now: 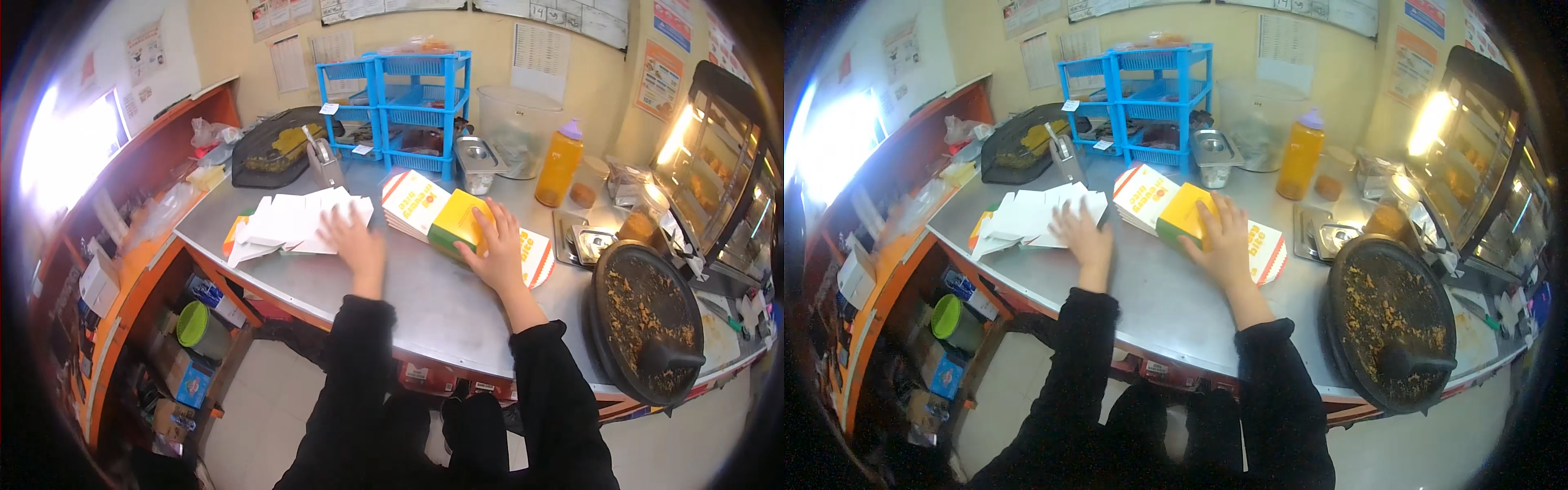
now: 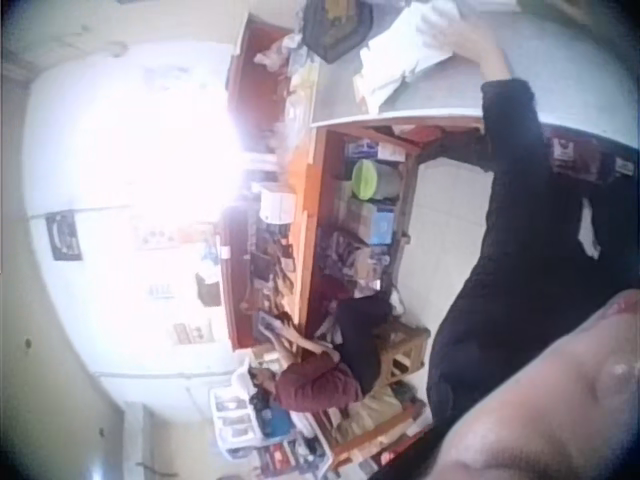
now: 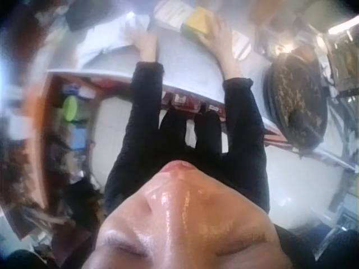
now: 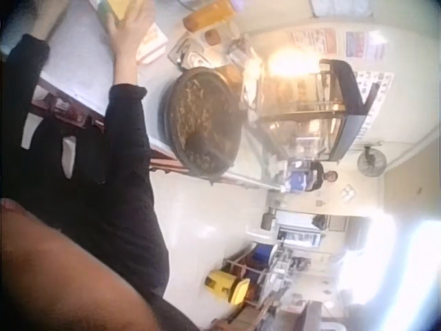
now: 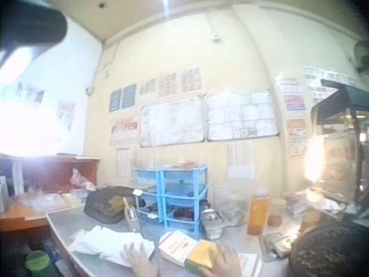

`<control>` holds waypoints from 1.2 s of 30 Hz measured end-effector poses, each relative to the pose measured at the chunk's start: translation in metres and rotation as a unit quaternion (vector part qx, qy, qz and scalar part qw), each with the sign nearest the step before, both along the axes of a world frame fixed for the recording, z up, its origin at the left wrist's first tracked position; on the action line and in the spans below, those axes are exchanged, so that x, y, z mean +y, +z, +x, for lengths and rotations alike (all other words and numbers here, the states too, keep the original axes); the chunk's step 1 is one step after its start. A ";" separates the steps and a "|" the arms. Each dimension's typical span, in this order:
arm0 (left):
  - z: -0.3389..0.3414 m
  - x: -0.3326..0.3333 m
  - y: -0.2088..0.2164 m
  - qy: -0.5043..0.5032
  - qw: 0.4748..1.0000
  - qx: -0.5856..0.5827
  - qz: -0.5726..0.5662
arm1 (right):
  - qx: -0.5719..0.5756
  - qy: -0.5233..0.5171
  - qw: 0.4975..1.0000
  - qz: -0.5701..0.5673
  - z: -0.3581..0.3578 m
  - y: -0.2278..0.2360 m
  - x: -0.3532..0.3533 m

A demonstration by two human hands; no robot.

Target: The person folds multiple flat-packed food boxes into shape on a stainless steel counter, then moves to a desk to operate a phone and print a receipt. The person returns to the counter, places the receipt into a box, and scoops yellow food into a plastic container.

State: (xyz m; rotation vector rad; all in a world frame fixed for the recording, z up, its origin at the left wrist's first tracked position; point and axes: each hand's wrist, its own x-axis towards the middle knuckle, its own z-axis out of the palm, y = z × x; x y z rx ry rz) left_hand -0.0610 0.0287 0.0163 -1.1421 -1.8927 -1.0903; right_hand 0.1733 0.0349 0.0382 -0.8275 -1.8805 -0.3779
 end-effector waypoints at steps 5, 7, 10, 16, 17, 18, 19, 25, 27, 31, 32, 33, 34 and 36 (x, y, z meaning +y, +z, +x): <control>-0.046 -0.006 -0.025 -0.023 0.971 -0.130 -0.202 | -0.016 0.108 0.991 0.072 -0.022 0.015 -0.030; -0.058 -0.012 -0.027 -0.034 0.982 -0.114 -0.148 | -0.026 0.157 0.986 0.054 -0.031 0.018 -0.052; -0.070 -0.034 -0.009 -0.119 0.973 -0.193 -0.053 | -0.044 0.188 0.981 0.020 -0.037 0.004 -0.081; -0.041 -0.141 0.042 -0.273 0.909 -0.236 0.211 | 0.163 0.285 0.886 -0.327 -0.058 -0.003 -0.165; -0.026 -0.166 0.042 -0.280 0.913 -0.207 0.214 | 0.242 0.322 0.837 -0.370 -0.067 0.006 -0.182; -0.009 -0.189 0.038 -0.291 0.915 -0.178 0.216 | 0.320 0.354 0.779 -0.408 -0.076 0.020 -0.201; 0.007 -0.218 0.031 -0.289 0.928 -0.134 0.195 | 0.391 0.382 0.710 -0.443 -0.086 0.028 -0.219; 0.070 -0.339 -0.016 -0.489 0.808 -0.316 0.083 | 0.146 0.260 0.910 -0.289 -0.061 0.029 -0.294; 0.068 -0.353 -0.020 -0.599 0.639 -0.466 0.125 | 0.096 0.228 0.950 -0.191 -0.049 0.014 -0.310; 0.055 -0.371 0.015 -0.596 0.402 -0.694 0.034 | -0.021 0.232 0.971 -0.048 -0.014 -0.001 -0.334; 0.054 -0.375 0.015 -0.589 0.431 -0.684 0.020 | -0.046 0.245 0.968 -0.032 -0.008 0.004 -0.340; 0.052 -0.371 0.014 -0.589 0.460 -0.665 0.007 | -0.068 0.258 0.964 -0.005 -0.003 0.010 -0.341; 0.052 -0.374 0.012 -0.588 0.489 -0.645 -0.006 | -0.087 0.255 0.963 0.011 0.003 0.015 -0.345; 0.056 -0.391 0.025 -0.620 0.417 -0.665 0.020 | -0.114 0.258 0.959 0.041 0.011 0.017 -0.353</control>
